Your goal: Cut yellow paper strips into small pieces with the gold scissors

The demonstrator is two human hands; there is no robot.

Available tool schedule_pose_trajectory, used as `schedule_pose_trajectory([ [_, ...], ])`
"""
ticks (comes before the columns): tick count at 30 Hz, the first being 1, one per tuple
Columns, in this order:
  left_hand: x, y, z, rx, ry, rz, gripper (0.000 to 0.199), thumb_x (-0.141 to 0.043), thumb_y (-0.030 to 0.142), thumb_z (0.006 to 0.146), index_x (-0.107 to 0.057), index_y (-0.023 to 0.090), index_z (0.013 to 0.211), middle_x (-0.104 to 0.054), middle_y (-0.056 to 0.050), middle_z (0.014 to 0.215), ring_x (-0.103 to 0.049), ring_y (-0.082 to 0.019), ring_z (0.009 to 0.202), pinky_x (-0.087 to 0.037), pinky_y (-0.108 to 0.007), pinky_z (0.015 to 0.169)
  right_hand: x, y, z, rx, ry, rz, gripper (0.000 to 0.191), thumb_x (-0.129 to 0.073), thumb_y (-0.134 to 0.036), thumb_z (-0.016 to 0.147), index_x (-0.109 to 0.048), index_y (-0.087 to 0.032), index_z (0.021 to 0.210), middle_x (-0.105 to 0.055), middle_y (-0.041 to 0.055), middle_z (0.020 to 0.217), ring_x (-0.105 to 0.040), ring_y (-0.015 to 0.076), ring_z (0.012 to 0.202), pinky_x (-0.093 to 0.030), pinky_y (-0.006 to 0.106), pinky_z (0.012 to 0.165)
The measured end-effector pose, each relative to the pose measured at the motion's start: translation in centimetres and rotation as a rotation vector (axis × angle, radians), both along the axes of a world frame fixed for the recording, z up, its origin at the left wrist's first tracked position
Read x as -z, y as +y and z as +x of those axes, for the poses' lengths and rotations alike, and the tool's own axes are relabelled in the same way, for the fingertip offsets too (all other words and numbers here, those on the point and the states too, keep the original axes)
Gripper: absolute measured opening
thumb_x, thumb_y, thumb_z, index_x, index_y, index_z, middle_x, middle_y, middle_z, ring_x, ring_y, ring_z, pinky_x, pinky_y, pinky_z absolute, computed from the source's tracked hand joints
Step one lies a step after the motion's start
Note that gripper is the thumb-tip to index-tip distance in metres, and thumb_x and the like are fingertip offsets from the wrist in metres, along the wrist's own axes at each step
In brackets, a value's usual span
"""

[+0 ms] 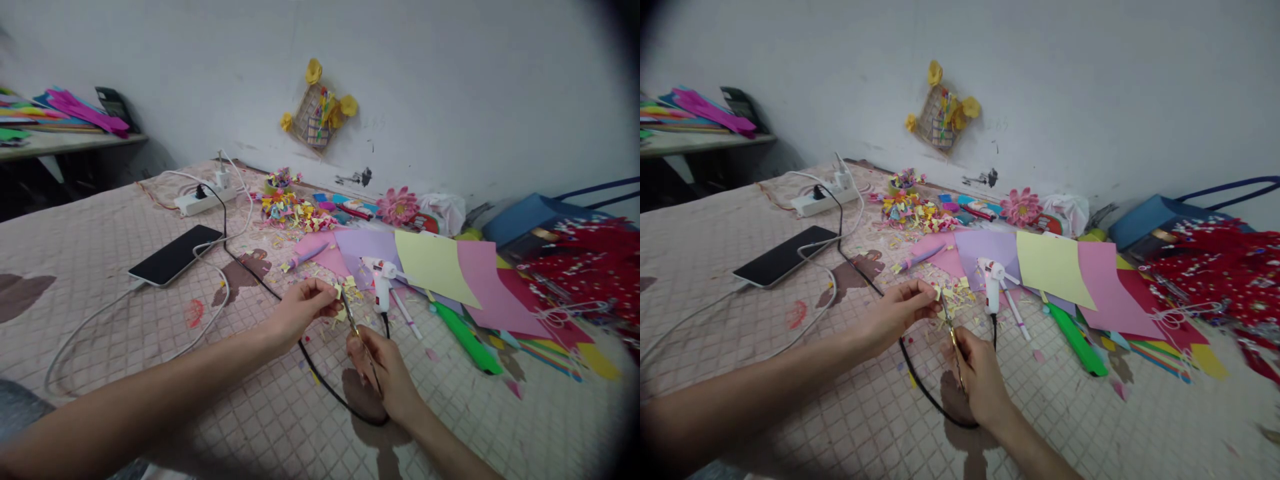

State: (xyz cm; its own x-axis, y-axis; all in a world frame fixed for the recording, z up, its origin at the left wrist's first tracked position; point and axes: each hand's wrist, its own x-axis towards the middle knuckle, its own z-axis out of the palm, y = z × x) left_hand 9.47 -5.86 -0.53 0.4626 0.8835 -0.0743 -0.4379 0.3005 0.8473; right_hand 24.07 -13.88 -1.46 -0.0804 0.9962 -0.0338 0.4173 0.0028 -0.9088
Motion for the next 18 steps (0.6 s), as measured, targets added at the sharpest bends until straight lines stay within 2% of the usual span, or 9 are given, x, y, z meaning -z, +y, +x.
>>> schedule_pose_trajectory([
  [18,-0.15,0.08,-0.05,0.002,0.031,0.003,0.019,-0.067,0.028,0.070,-0.056,0.012,0.071,-0.061,-0.003,0.068,-0.056,-0.010,0.064,-0.044,-0.024,0.066,0.25,-0.05,0.08,0.008,-0.025,0.023,0.039,-0.039,-0.052,0.084,-0.040,-0.020,0.062,-0.038,-0.0051,0.050,-0.035,0.0101,0.046,-0.027,0.023,0.044],
])
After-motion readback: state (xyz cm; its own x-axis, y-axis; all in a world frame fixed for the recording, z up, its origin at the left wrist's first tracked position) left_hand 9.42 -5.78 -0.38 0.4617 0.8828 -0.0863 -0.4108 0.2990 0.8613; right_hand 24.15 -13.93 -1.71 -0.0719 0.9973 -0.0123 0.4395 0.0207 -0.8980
